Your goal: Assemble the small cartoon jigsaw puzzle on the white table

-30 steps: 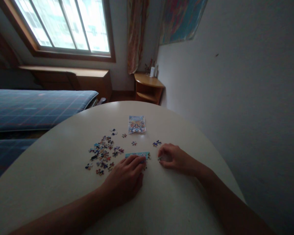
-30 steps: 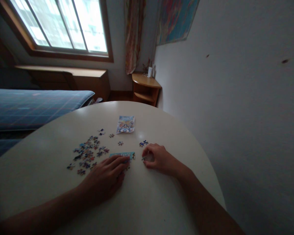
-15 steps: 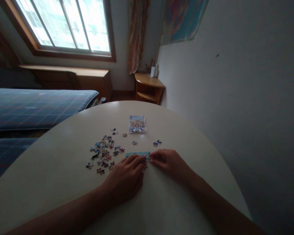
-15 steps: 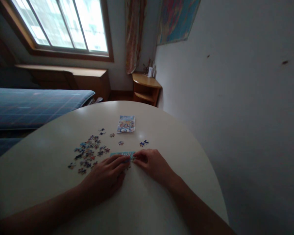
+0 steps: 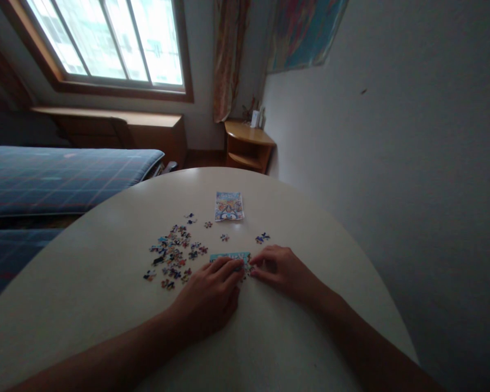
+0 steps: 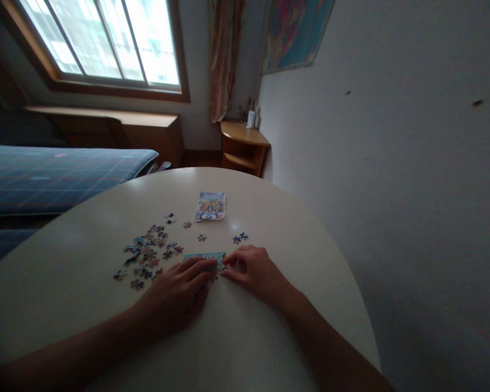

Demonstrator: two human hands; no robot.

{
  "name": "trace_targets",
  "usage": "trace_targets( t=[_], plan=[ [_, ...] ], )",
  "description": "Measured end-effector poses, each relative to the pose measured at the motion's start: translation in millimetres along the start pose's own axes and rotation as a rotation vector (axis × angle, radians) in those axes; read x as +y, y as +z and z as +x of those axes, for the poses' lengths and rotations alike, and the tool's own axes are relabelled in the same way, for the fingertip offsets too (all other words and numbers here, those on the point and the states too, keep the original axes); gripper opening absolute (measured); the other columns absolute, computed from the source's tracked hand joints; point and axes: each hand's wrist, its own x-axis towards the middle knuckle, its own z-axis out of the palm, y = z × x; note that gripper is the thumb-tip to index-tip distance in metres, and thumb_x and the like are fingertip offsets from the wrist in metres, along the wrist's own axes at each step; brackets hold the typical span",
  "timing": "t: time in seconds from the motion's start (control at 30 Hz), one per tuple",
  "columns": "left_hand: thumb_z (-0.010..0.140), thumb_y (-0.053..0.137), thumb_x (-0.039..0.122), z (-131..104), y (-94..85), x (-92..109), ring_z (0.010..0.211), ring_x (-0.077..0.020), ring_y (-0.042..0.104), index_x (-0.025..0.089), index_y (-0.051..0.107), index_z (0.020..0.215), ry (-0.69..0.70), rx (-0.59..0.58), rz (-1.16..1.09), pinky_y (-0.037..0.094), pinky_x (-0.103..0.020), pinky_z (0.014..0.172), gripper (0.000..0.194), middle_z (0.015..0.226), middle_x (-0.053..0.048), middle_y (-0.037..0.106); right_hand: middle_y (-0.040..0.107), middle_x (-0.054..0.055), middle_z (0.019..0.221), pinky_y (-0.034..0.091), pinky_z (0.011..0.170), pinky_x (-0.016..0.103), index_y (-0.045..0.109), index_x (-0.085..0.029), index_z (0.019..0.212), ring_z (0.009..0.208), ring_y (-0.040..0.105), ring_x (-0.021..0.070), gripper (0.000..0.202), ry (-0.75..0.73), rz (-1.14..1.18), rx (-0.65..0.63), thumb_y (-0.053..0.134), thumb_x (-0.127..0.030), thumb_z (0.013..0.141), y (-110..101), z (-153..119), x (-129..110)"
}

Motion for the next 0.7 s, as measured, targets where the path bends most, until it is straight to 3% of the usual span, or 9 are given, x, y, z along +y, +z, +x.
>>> trace_targets(
  t=[0.17, 0.4, 0.7],
  plan=[
    [0.087, 0.048, 0.011, -0.1, 0.6, 0.2, 0.115, -0.0274, 0.057, 0.015, 0.059, 0.116, 0.011, 0.018, -0.009, 0.056, -0.047, 0.093, 0.031, 0.126, -0.011, 0.063, 0.07, 0.004, 0.089, 0.046, 0.074, 0.029, 0.075, -0.023, 0.092, 0.077, 0.062, 0.0165, 0.013, 0.01, -0.014, -0.018, 0.074, -0.03, 0.081, -0.7, -1.1, -0.4],
    [0.087, 0.047, 0.01, 1.0, -1.8, 1.3, 0.114, -0.0274, 0.058, 0.015, 0.059, 0.115, 0.007, -0.004, -0.004, 0.056, -0.046, 0.092, 0.03, 0.125, -0.011, 0.064, 0.069, 0.004, 0.1, 0.042, 0.093, 0.037, 0.073, -0.025, 0.091, 0.099, 0.062, 0.0213, 0.014, 0.064, -0.088, -0.021, 0.077, -0.031, 0.079, 1.8, -1.1, -1.5],
    [0.087, 0.048, 0.01, 0.2, -0.3, 0.2, 0.114, -0.0271, 0.057, 0.015, 0.058, 0.116, 0.005, 0.002, -0.01, 0.056, -0.047, 0.093, 0.031, 0.125, -0.011, 0.063, 0.064, 0.006, 0.111, 0.038, 0.095, 0.043, 0.071, -0.025, 0.093, 0.11, 0.057, 0.0256, 0.018, 0.131, -0.146, -0.008, 0.078, -0.032, 0.078, 6.5, -4.8, -4.5]
  ],
)
